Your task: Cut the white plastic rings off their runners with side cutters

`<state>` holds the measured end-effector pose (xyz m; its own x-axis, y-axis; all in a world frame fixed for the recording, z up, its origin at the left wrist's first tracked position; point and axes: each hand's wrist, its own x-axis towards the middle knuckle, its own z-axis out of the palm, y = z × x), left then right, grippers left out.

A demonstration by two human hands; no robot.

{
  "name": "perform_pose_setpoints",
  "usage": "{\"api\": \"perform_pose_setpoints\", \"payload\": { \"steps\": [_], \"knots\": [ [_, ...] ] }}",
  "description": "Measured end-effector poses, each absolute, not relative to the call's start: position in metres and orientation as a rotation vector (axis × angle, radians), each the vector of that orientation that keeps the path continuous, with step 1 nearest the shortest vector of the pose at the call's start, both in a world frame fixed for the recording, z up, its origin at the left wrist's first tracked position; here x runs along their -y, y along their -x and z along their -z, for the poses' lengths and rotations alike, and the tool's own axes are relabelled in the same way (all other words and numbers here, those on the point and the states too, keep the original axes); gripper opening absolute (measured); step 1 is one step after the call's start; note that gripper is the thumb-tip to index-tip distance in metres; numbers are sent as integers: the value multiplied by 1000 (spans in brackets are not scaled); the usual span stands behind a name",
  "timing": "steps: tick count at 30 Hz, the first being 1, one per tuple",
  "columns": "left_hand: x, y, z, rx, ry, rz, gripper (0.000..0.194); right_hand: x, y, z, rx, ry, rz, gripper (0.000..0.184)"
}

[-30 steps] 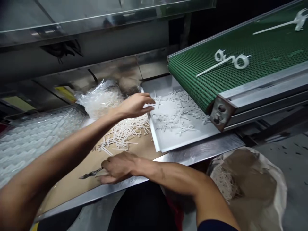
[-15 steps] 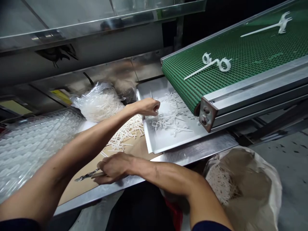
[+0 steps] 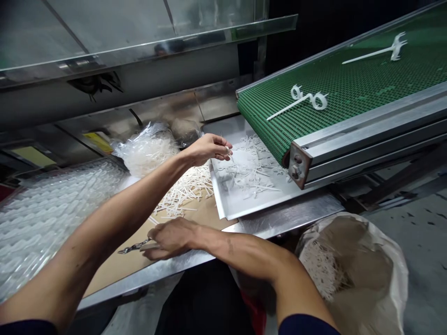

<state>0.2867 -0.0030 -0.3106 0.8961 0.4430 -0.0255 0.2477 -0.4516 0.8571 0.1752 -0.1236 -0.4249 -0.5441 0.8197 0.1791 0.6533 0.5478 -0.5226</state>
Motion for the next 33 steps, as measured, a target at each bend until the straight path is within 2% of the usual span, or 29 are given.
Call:
{"api": "perform_pose_setpoints", "payload": {
  "steps": [3, 7, 12, 15, 19, 22, 26, 33],
  "knots": [
    [2, -283, 310, -504, -1995, -327, 12, 124, -175, 425, 2383, 1212, -551, 42],
    [7, -263, 297, -451, -1887, -506, 19, 121, -175, 428, 2370, 1245, -532, 46],
    [2, -181, 289, -441, -1880, -840, 27, 120, -177, 435, 2362, 1231, -487, 46],
    [-2, -101, 318, -733, -1985, -1022, 30, 124, -175, 438, 2371, 1194, -449, 41],
    [14, 6, 386, -1125, -1984, -1110, 27, 126, -171, 442, 2381, 1106, -395, 25],
    [40, 61, 431, -1334, -1980, -1130, 24, 124, -170, 446, 2374, 1053, -370, 20],
    [66, 92, 458, -1447, -2032, -1063, 19, 123, -172, 452, 2365, 1023, -357, 22],
    [76, 96, 461, -1478, -2157, -937, 32, 117, -178, 457, 2290, 1085, -309, 27]
  ]
}}
